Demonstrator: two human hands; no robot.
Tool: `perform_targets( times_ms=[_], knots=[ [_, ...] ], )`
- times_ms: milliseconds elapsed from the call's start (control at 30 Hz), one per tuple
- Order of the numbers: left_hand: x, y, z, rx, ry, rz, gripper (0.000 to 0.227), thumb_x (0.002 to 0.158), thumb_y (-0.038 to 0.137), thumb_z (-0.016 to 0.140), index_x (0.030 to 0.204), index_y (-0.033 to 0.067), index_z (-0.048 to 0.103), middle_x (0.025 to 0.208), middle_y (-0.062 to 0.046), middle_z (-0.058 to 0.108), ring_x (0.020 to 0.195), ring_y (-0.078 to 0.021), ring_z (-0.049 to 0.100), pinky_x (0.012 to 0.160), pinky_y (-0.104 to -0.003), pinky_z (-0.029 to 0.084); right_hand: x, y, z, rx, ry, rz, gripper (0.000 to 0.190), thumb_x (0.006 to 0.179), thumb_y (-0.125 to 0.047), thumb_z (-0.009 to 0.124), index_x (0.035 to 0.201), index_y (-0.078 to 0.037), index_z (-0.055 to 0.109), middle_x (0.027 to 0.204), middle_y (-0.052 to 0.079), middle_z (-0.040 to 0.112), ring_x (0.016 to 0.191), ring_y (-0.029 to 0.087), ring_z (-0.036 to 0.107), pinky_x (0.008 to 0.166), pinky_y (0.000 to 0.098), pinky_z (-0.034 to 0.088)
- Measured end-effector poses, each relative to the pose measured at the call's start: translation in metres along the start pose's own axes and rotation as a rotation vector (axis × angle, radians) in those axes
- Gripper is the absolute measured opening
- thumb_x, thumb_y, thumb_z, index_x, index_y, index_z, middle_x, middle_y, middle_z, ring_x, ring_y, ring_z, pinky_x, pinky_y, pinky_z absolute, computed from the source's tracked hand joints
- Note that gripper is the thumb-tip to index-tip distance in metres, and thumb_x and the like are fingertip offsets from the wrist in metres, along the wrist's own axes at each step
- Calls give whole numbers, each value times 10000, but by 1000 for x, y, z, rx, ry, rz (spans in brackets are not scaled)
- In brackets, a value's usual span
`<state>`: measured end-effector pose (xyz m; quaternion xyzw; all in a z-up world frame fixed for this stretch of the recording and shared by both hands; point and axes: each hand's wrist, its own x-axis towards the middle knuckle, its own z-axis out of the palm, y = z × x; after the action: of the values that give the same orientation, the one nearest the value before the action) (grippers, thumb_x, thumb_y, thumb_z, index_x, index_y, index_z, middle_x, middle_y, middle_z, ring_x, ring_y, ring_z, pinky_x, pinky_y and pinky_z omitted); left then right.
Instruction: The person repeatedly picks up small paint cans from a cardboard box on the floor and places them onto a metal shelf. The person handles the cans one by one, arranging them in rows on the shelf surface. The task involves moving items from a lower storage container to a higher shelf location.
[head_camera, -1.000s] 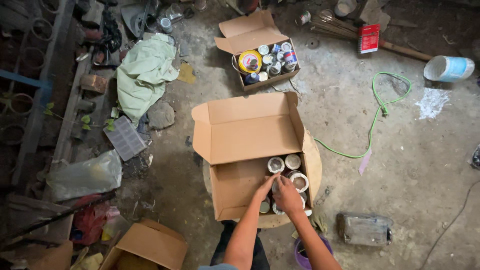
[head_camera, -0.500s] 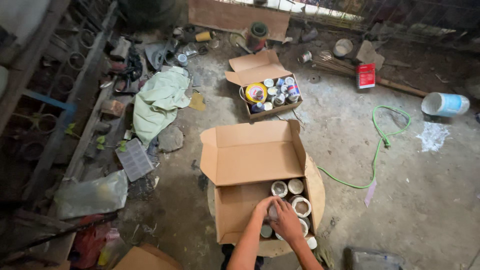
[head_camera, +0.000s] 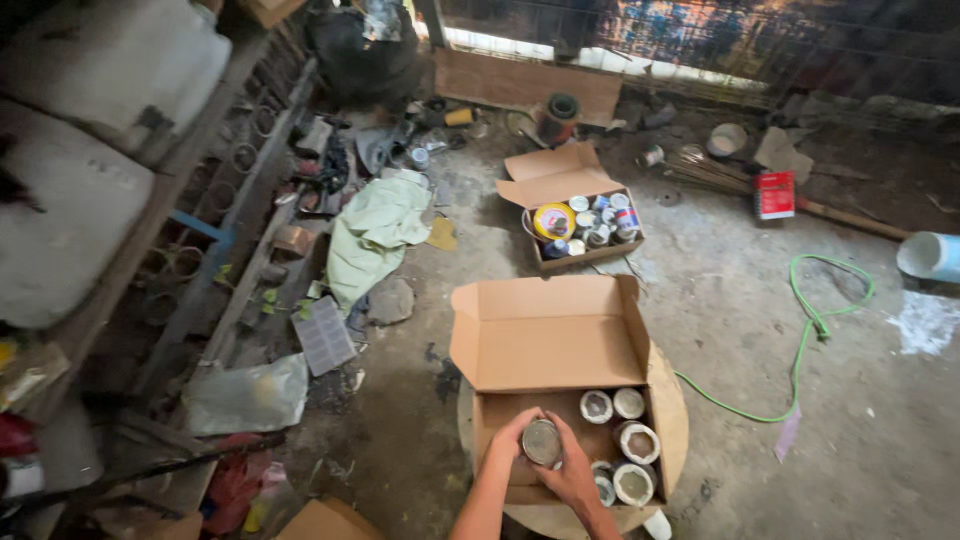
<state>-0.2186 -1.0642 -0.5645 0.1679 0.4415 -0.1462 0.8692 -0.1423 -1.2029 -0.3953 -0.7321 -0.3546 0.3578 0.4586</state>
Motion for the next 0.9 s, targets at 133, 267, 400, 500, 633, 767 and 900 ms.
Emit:
perform_targets(
  times_ms=[133,267,400,500,633,767,900],
  knots=[
    [-55,0,1,-190,15,-33,537,896,605,576,1154,150,702,1129,-81,736,1000,-288,678,892,-489,550,8,-8,15,4,-57,114,964,654,-212,895,1473,-97,401,1304,148,668,1240,259,660,1043,355,509],
    [-122,16,8,-257,98,-72,746,816,762,502,1194,157,721,1179,-97,737,1057,-332,645,915,-561,499,29,-42,38,145,-51,-151,956,657,-194,908,1461,-45,411,1281,162,685,1213,247,661,1029,374,503],
    [-187,53,27,-402,80,-61,945,767,896,473,1250,128,739,1239,-129,734,1115,-377,619,947,-605,488,63,-98,59,257,-23,-48,842,695,-203,867,1435,-74,486,1200,134,732,1122,230,694,960,374,553],
    [-255,99,30,-280,33,293,772,790,805,524,1288,254,734,1313,-23,738,1182,-287,648,992,-527,497,88,-148,80,287,6,-66,845,689,-220,879,1416,-82,472,1146,132,739,1063,229,703,926,377,570],
    [-316,168,21,-249,-106,377,792,818,843,540,1308,242,698,1273,-26,712,1152,-274,628,910,-482,518,140,-205,110,318,14,-237,828,757,-256,855,1443,-67,431,1217,134,719,1138,214,688,984,375,540],
    [-350,262,-14,-348,-61,542,769,807,804,570,1295,221,689,1244,-44,721,1139,-298,644,928,-507,545,223,-262,154,204,-62,-273,955,786,-275,840,1533,-81,278,1329,146,627,1227,219,602,1044,379,481],
    [-387,366,-55,-469,-244,586,766,830,752,611,1372,211,657,1320,-44,694,1162,-283,658,996,-475,564,308,-318,192,396,-227,-362,882,901,-384,771,1555,-45,287,1418,170,569,1297,277,544,1124,394,422]
  ],
)
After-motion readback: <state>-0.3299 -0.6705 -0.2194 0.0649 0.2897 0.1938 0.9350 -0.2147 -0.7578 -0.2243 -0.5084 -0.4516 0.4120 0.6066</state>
